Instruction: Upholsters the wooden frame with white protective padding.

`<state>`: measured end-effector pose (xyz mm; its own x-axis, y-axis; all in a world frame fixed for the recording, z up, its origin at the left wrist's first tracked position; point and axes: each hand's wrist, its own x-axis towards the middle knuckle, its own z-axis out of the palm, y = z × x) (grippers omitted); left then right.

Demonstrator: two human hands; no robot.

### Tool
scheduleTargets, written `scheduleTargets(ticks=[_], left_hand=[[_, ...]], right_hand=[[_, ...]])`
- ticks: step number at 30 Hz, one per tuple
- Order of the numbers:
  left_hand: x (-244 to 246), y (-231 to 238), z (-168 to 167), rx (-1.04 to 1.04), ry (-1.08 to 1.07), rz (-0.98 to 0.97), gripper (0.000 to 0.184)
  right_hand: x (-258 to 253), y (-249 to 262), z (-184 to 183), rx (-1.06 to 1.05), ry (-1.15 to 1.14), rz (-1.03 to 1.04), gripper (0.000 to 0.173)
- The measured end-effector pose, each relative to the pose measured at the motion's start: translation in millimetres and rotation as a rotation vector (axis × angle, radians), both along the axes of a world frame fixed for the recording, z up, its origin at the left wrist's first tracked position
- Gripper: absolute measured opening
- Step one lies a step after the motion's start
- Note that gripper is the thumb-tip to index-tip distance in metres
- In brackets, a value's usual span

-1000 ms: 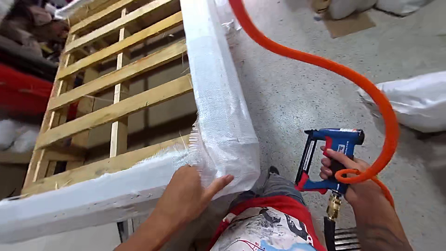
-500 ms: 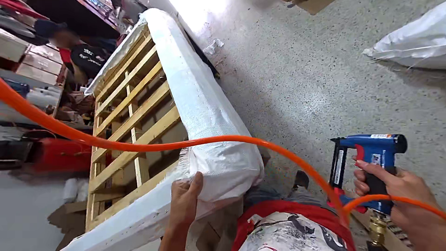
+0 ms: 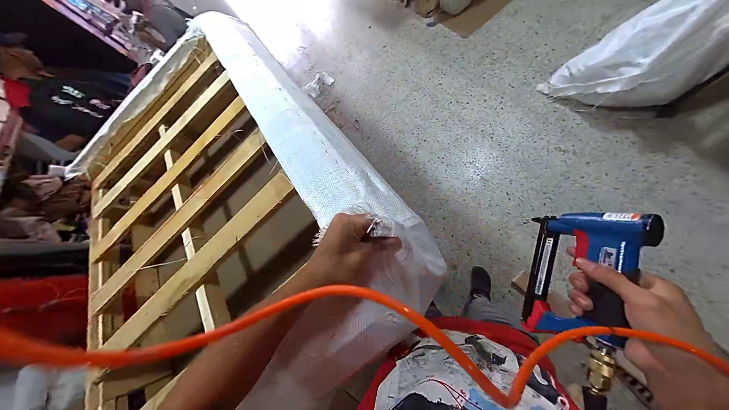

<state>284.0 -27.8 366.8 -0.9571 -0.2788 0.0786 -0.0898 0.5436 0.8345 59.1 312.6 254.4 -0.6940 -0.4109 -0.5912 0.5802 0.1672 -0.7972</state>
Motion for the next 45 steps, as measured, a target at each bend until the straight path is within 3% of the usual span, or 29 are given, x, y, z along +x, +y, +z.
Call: scheduleTargets(ticks=[4, 8, 10, 11, 13, 15, 18, 21, 25, 27, 31, 34, 40, 45], left_hand=[[9.7, 13.0, 9.0, 0.213, -0.132, 0.082, 0.013], [14.5, 34.2, 20.6, -0.143, -0.437, 0.056, 0.035], [10.6, 41.6, 31.6, -0.188, -0.578, -0.003, 0.051], [7.0, 43.7, 36.8, -0.168, -0.608, 0.001, 0.051], [-2.9, 44.1, 38.9, -0.060, -0.541, 0.133, 0.036], [-21.1, 42.2, 31.9, 0.203, -0.387, 0.385, 0.018], [-38.2, 48.9, 17.1, 0.332, -0.236, 0.595, 0.015], [-28.5, 53.1, 13.7, 0.210, -0.217, 0.552, 0.021], [-6.3, 72.8, 31.6, -0.119, -0.358, 0.489, 0.036], [-0.3, 85.9, 31.3, -0.176, -0.394, 0.490, 0.038], [-4.7, 97.2, 26.2, -0.023, -0.497, 0.489, 0.049], [-14.4, 98.7, 22.3, 0.171, -0.424, 0.582, 0.045], [-26.4, 93.5, 17.7, 0.272, -0.285, 0.616, 0.029], [-29.0, 77.1, 20.3, 0.011, -0.392, 0.517, 0.030]], right_hand=[[37.4, 1.4, 7.2, 0.034, 0.024, -0.064, 0.026], [57.6, 6.5, 10.5, 0.032, 0.037, -0.078, 0.027], [60.7, 10.7, 11.0, 0.025, 0.034, -0.077, 0.027], [61.1, 13.2, 10.6, 0.016, 0.033, -0.081, 0.028], [59.6, 18.8, 8.6, -0.009, 0.022, -0.091, 0.026], [55.0, 24.6, 2.8, -0.029, 0.011, -0.094, 0.020], [47.2, 31.4, -5.9, -0.039, -0.025, -0.065, 0.019], [41.7, 37.8, -17.1, 0.006, 0.000, 0.023, 0.022], [38.1, 32.2, -28.5, 0.165, 0.282, 0.314, 0.029], [42.0, 13.5, -23.4, 0.177, 0.400, 0.393, 0.040], [60.7, -42.3, -11.7, -0.026, 0.483, 0.486, 0.098], [70.9, -79.6, -4.7, -0.202, 0.573, 0.491, 0.112], [75.1, -111.4, -4.8, -0.304, 0.637, 0.476, 0.086], [71.6, -106.9, -9.3, -0.327, 0.749, 0.579, 0.082]])
